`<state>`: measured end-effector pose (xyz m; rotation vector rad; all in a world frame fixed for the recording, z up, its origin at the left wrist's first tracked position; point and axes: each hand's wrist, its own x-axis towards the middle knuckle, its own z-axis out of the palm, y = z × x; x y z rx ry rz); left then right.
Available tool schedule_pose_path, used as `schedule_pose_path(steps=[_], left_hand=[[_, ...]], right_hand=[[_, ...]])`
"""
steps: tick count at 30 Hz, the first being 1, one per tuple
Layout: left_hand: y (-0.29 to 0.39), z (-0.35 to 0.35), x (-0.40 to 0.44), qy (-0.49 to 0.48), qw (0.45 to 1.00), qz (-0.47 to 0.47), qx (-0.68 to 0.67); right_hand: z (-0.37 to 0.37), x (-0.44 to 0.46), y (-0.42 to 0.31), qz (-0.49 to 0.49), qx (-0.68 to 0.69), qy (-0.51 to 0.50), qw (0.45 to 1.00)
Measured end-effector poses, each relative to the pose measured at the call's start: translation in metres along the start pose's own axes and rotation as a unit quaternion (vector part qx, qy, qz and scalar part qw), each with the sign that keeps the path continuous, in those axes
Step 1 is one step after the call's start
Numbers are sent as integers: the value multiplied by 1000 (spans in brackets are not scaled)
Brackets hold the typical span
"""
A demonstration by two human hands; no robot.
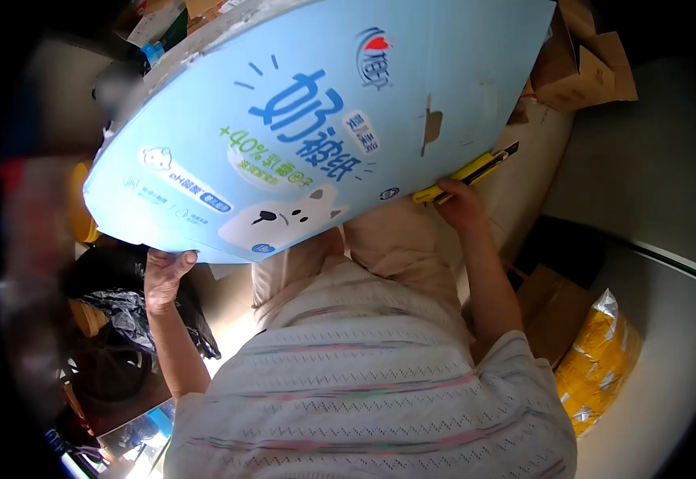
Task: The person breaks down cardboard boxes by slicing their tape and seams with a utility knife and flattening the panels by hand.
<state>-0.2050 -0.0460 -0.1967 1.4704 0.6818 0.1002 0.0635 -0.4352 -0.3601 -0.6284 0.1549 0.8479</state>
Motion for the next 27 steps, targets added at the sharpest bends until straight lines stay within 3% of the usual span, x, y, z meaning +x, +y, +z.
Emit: schedule_pose_path(steps=[2, 4, 5, 6, 7, 11, 14, 18, 22, 23, 24, 27], left_hand=[[20, -27, 0, 6, 999, -25, 47], [60, -49, -2, 99, 955, 214, 177], [69, -84, -6, 142, 947, 265, 114], [107, -65, -11, 153, 890, 336, 268], [145, -46, -16, 186, 799, 405, 404], [203, 59, -1, -20, 732, 460, 502], [196, 137, 25, -58, 685, 440, 578], [191, 159, 12, -97, 689, 380, 609], [182, 143, 13, -196, 773, 377, 471], [186, 144, 14, -203, 796, 324, 470], [198, 145, 19, -249, 838, 198, 444], [193, 142, 37, -268, 852, 194, 406]], right_hand=[[-1, 1, 3, 18, -1, -13, 1000], [-2, 2, 5, 35, -2, -37, 999], [-2, 3, 6, 33, -5, -32, 999], [-2, 3, 7, 29, -7, -26, 999], [-2, 3, 7, 25, -9, -20, 999], [6, 3, 3, 39, -30, -46, 998], [0, 2, 4, 37, -35, -51, 997], [-10, -7, 1, 34, -41, -53, 997], [-5, 4, -7, 54, -77, -88, 992], [-4, 4, -9, 72, -78, -84, 991], [-7, 3, -12, 90, -77, -79, 990], [-9, -2, -7, 87, -78, -43, 992]])
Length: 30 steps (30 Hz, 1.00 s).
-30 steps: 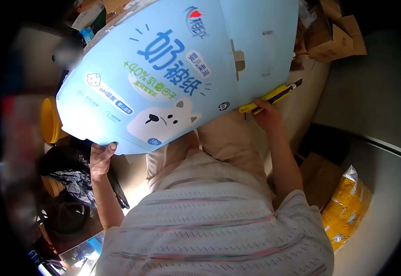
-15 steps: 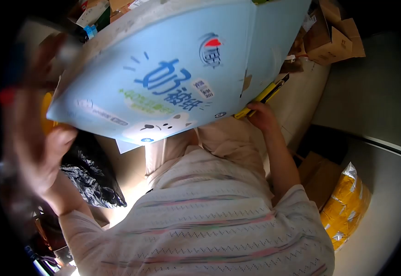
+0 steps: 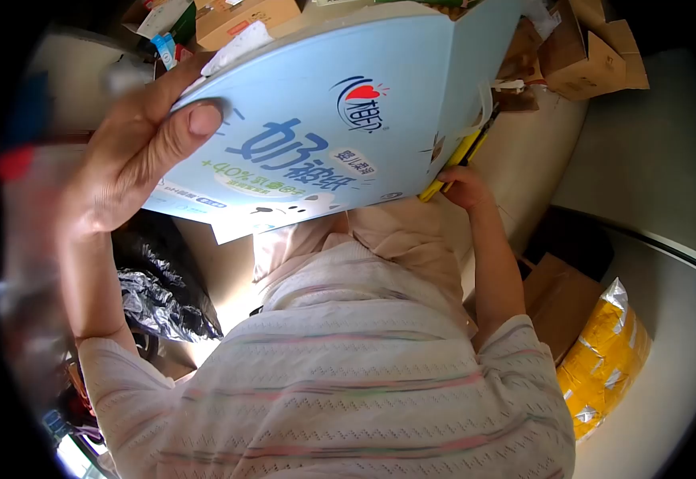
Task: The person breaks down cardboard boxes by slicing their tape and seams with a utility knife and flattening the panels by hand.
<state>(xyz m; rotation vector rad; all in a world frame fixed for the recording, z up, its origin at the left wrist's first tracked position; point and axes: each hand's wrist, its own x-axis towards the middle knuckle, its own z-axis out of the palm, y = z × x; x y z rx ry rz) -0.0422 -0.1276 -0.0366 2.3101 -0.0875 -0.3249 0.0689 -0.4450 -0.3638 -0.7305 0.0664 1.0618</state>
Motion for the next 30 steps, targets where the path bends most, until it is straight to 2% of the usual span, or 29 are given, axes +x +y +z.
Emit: schedule_pose_path(steps=[1, 4, 6, 9, 11, 12, 14, 16, 18, 21, 24, 27, 30], left_hand=[[1, 1, -2, 4, 1000, 6, 1], [7, 9, -14, 21, 999, 35, 26], [16, 21, -29, 29, 994, 86, 65], [37, 33, -46, -12, 985, 110, 133], [40, 39, -59, -44, 964, 159, 208], [43, 46, -68, -58, 966, 171, 186], [47, 53, -80, -67, 966, 195, 153], [42, 60, -94, -85, 957, 220, 169], [43, 70, -106, -104, 959, 209, 161], [43, 67, -114, -117, 963, 181, 163], [38, 70, -119, -89, 971, 172, 139], [34, 69, -117, -70, 970, 179, 152], [32, 53, -103, -67, 969, 173, 160]], right_hand=[[-1, -3, 2, -9, -1, 18, 1000], [-13, -9, 9, -40, 9, -43, 998], [-4, -16, 2, -57, -53, 30, 997], [-17, -21, -38, -93, -80, 42, 992], [-25, -20, -69, -117, -99, 53, 987], [-22, -17, -82, -125, -108, 61, 984], [14, 25, -123, -68, -219, -75, 971], [98, 42, -121, 16, -299, -168, 939], [162, 44, -102, 149, -406, -220, 874], [186, 39, -66, 288, -422, -271, 816], [183, 24, -37, 345, -407, -314, 786], [171, 21, -17, 338, -366, -310, 810], [174, 22, -15, 302, -439, -359, 766]])
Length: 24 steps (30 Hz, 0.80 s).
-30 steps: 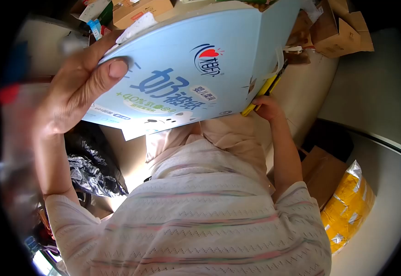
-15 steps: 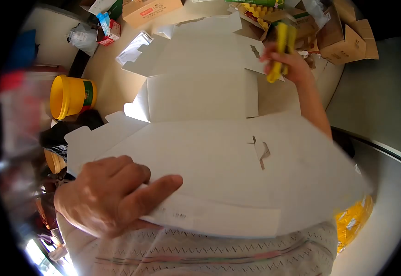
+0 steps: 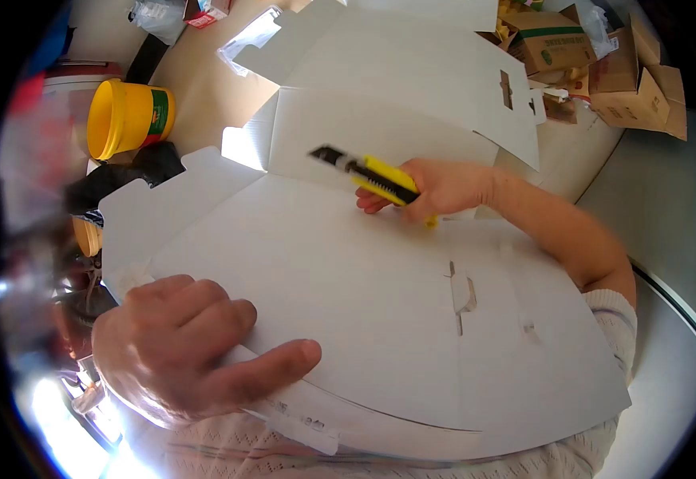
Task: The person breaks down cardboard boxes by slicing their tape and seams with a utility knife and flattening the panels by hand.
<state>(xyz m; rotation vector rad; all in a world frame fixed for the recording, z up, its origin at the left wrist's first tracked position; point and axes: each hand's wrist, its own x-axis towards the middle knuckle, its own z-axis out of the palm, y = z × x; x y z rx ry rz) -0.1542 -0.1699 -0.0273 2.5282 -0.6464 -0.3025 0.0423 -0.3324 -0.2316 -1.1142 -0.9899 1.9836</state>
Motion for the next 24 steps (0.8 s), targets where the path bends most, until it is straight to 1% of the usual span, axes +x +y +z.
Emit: schedule_pose_path(steps=[1, 5, 7, 9, 11, 13, 14, 15, 17, 18, 19, 20, 22, 23, 24], left_hand=[[-1, -3, 3, 10, 1000, -11, 17], [-15, -10, 25, 34, 996, -49, 70], [-30, -11, 37, 41, 996, -61, 53], [-54, -4, 45, 55, 997, -59, 13], [-73, 3, 49, 87, 996, -33, -5], [-81, 1, 52, 90, 995, -30, 10], [-83, -2, 53, 86, 996, -30, 25], [-90, -2, 59, 85, 995, -26, 37], [-106, -3, 71, 86, 994, -19, 60], [-119, -2, 79, 87, 995, -33, 21], [-131, 0, 88, 90, 995, -46, -20], [-138, -6, 98, 75, 990, -87, -79], [-161, -5, 112, 74, 983, -113, -124], [-179, 6, 115, 88, 985, -99, -107], [-193, 15, 117, 98, 988, -106, -63]], right_hand=[[2, 0, 0, -10, -33, -2, 999], [0, 1, 17, -12, 35, -3, 999], [-3, 0, 13, 7, -46, -47, 998], [-6, 2, 7, 21, -137, -105, 985], [-4, 2, 9, 20, -147, -121, 982], [-8, 1, 16, 16, -107, -81, 991], [-13, -1, 18, 14, -74, -47, 996], [-20, -7, 24, 17, -39, 8, 999], [-44, -28, 40, 17, 46, 163, 985], [-58, -44, 52, 7, 90, 259, 962], [-72, -64, 65, -12, 129, 357, 925], [-85, -88, 78, -39, 157, 452, 877], [-101, -139, 96, -92, 178, 593, 780], [-102, -164, 95, -120, 173, 644, 735], [-97, -184, 86, -142, 159, 688, 694]])
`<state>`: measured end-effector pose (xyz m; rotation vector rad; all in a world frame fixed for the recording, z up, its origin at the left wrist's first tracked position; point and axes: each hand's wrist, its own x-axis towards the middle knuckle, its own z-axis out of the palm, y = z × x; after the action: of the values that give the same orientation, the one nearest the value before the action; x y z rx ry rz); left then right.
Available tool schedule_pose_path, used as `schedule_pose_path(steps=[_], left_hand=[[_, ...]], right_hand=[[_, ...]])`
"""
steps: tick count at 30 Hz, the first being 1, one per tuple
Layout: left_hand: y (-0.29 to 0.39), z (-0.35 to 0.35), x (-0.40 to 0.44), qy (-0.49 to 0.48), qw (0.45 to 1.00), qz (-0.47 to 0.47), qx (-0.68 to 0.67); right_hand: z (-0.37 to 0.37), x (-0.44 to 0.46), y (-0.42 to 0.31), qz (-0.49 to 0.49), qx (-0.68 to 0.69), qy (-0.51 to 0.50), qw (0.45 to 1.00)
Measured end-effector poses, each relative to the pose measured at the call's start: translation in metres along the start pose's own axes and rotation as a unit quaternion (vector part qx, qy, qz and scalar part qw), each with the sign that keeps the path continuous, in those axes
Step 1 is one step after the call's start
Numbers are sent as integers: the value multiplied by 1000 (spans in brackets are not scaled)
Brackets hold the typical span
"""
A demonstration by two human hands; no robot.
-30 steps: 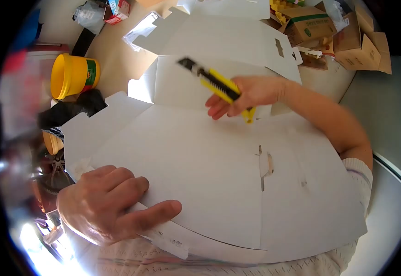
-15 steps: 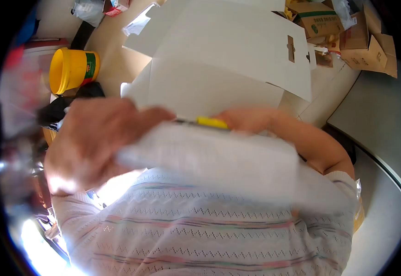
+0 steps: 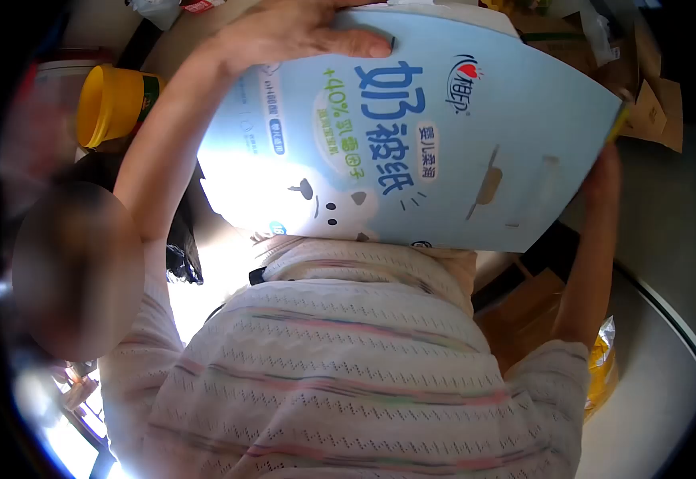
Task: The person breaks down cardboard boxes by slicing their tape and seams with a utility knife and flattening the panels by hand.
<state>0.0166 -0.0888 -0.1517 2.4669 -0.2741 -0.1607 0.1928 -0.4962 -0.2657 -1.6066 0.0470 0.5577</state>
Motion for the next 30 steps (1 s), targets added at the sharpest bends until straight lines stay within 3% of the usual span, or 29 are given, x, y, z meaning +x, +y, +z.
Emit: schedule_pose_path(steps=[4, 7, 10, 11, 12, 15, 17, 20, 22, 26, 30], left_hand=[[-36, 30, 9, -4, 994, -34, 105], [-74, 85, 14, 15, 984, -73, 164], [-87, 113, 14, 69, 981, -96, 154], [-88, 119, 11, 86, 982, -104, 134], [-75, 110, 11, 40, 986, -137, 88], [-72, 113, 0, 142, 962, -103, 210], [-52, 117, -7, 270, 893, -14, 360], [-10, 112, -74, 107, 969, -15, 224], [30, 104, -127, -61, 991, 2, 118], [55, 138, -169, -89, 977, -82, 173], [56, 166, -167, -51, 971, -76, 222]], right_hand=[[28, -51, -68, -113, -75, 127, 983], [84, -82, -71, -132, -252, 3, 959], [125, -89, 10, -121, -211, -106, 964], [136, -94, 30, -74, -399, -96, 909], [143, -101, 54, -276, -518, -61, 807], [164, -113, 52, -248, -513, -66, 819], [156, -120, 50, -255, -511, -63, 818], [158, -123, 54, -246, -480, -65, 839], [157, -121, 59, -241, -482, -49, 841], [160, -115, 69, -263, -497, -25, 827], [158, -112, 76, -259, -511, -1, 820]])
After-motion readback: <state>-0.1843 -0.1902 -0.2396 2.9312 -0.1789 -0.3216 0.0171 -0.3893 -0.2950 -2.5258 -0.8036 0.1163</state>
